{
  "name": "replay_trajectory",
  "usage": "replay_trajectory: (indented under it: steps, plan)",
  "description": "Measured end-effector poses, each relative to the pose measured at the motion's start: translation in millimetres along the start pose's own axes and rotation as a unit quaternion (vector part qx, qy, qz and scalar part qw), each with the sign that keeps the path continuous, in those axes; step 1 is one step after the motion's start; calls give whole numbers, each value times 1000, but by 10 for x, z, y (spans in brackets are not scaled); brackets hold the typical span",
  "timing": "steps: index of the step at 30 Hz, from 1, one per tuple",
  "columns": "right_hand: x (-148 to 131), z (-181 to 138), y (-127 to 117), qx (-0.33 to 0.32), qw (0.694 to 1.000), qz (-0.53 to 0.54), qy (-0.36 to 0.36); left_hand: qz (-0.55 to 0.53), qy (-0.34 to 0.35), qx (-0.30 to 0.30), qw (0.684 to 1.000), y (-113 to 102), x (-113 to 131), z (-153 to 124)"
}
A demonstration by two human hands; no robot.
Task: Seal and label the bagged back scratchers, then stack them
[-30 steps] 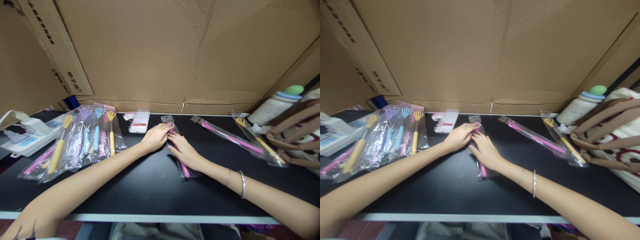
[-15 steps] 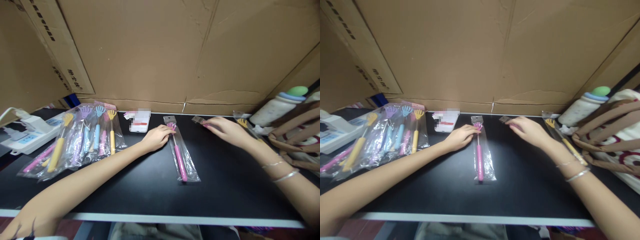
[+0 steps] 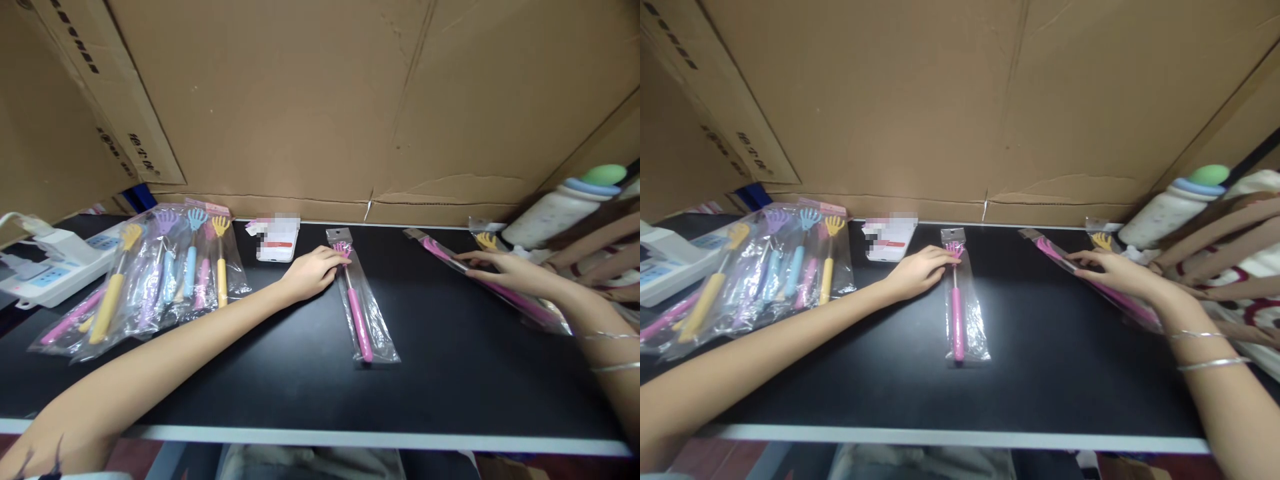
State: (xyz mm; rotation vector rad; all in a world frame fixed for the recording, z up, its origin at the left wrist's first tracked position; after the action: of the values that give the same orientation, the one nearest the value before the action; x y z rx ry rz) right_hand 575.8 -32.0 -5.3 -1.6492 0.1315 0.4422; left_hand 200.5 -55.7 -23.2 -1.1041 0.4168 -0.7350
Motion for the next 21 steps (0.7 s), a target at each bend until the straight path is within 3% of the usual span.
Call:
replay_trajectory:
  steps: [8, 13, 18, 21]
  plan:
    - [404, -30, -95, 25, 980, -124, 155, 9, 3, 4, 1000, -17, 18, -2]
    - [409, -73, -121, 52, 964, -188, 181, 11, 5, 7, 1000, -20, 23, -4]
    - [37, -147, -144, 109, 954, -241, 140, 13, 4, 11, 1000, -22, 22, -4]
    - [-515, -125, -48, 136, 952, -272, 19, 12, 2, 11, 1000, -24, 19, -4]
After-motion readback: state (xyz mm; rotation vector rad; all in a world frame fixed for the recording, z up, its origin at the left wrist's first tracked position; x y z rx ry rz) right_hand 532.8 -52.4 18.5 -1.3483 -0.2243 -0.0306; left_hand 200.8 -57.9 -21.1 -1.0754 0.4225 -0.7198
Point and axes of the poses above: each hand's wrist, its own z-axis towards the middle knuckle, its own y-axis out of the palm, x = y × z, the point moved 6 cm from there along z, towards the middle knuckle, and after that the axes turned 13 degrees about z, right-handed, at the moved point
